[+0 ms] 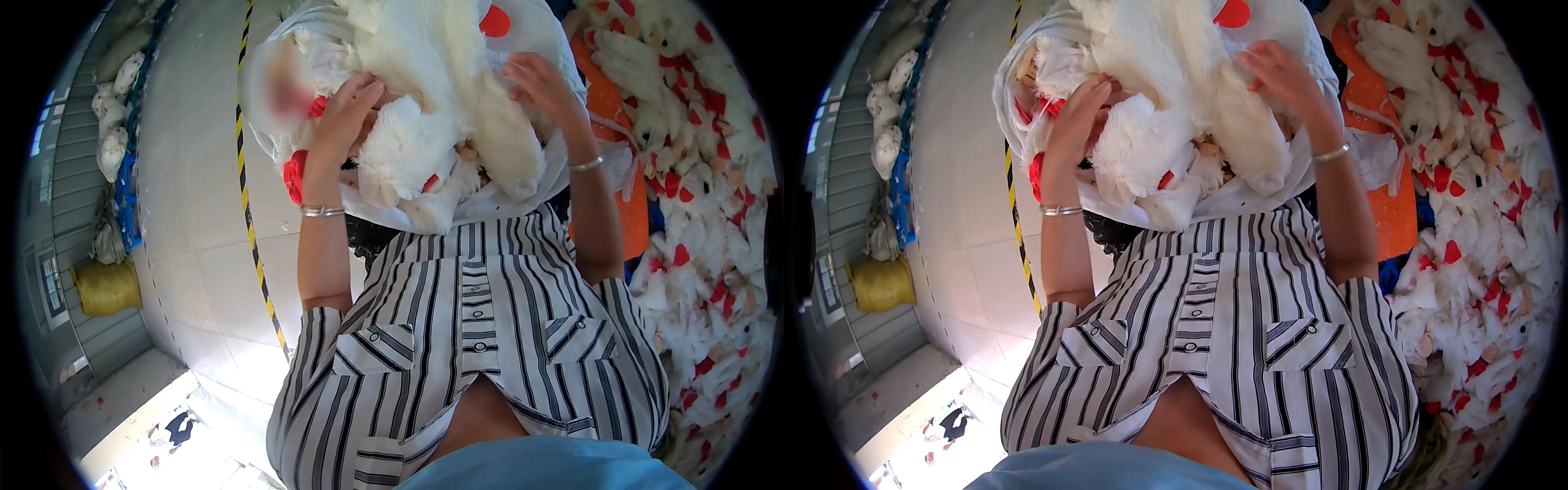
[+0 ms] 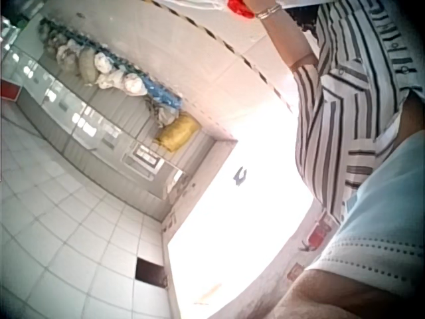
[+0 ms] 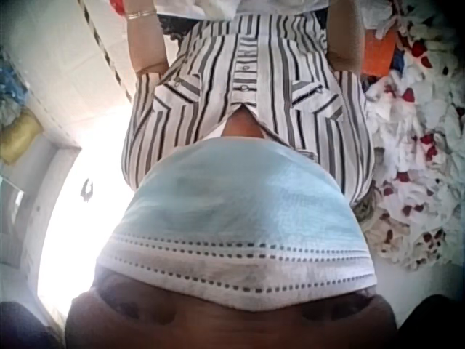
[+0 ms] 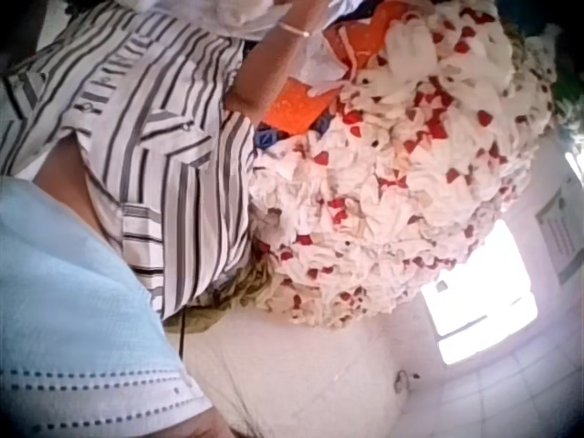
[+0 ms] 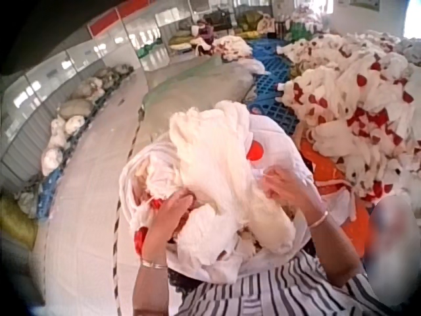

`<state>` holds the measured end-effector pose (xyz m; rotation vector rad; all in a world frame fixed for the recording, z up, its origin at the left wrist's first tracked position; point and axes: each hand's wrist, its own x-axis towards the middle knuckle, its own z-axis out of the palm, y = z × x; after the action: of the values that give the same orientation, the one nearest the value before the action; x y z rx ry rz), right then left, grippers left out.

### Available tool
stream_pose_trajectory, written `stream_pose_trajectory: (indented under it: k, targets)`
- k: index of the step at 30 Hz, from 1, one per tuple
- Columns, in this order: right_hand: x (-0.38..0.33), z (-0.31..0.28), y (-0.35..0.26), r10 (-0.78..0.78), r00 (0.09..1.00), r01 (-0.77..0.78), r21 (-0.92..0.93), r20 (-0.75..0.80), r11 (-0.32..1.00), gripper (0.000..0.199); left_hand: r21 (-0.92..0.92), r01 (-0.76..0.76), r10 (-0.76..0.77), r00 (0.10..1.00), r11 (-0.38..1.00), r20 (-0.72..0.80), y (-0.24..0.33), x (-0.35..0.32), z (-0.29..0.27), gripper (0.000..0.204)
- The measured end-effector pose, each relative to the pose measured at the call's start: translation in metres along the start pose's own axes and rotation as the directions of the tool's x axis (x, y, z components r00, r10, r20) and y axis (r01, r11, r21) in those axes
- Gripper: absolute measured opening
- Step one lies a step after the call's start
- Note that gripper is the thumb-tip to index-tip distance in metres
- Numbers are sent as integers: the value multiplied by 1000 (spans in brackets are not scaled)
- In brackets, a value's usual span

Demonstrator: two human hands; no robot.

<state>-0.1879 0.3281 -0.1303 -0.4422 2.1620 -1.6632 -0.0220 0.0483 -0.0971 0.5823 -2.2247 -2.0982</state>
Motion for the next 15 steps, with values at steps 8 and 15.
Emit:
stream_pose_trajectory:
  k: [8,15]
  targets:
    - [-22,70,50,-540,841,506,-391,28,769,31,238,-10,59,978,971,-200,-49,39,11,28]
    - [-28,-4,-4,46,968,-68,81,246,994,32,-345,140,-94,984,928,149,3,-17,31,33]
